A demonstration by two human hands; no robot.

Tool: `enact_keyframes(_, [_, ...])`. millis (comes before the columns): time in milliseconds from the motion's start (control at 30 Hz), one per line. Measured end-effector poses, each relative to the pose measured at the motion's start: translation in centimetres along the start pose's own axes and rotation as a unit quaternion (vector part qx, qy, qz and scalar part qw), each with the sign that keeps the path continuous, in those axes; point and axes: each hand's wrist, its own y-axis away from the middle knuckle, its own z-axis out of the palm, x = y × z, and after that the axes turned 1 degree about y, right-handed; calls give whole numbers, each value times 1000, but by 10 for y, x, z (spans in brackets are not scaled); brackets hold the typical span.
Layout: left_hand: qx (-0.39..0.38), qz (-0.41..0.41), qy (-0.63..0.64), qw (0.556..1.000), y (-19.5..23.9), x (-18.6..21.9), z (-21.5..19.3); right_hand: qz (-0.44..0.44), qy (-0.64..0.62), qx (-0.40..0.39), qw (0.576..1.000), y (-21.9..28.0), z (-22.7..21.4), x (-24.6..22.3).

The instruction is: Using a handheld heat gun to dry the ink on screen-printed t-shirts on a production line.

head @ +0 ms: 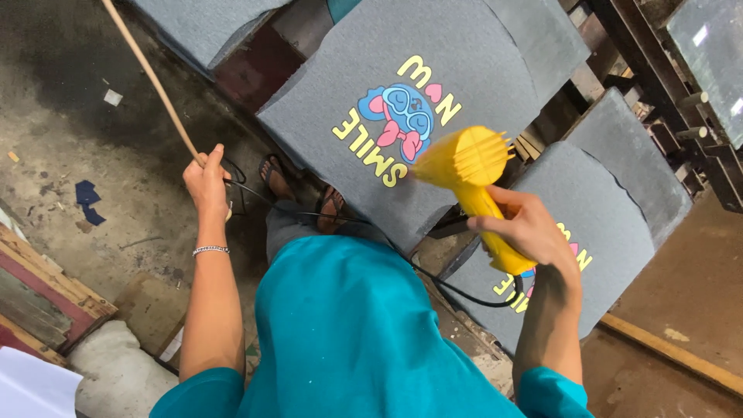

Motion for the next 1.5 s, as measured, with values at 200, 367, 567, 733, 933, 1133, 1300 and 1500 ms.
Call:
enact_keyframes(200, [24,-22,21,999,-1,-20,-18,-76,-36,21,996,-36,6,14])
enact_keyframes(367, [37,-29,42,998,-5,-37,-32,-49,19,1,999,-24,4,-8])
enact_keyframes(567, [41,-32,54,997,-2,-33,-39,-97,-1,11,995,-52,13,-1])
enact_keyframes(733, [44,-34,53,997,-6,-29,-37,-71,45,-38,996,-47,14,-22])
enact_keyframes(933, [28,-25,44,998,-6,-12,-33,-118,15,7,993,-60,16,-33])
enact_keyframes(1133, [24,-20,35,999,-5,-16,-31,-104,0,-36,994,-72,24,-50])
enact_keyframes(1300, [11,-29,18,999,0,-12,-37,-109,6,-1,994,-63,20,-61])
enact_keyframes(1500, [30,-65,48,996,-25,-45,-45,-108,-48,-2,993,-79,51,-88])
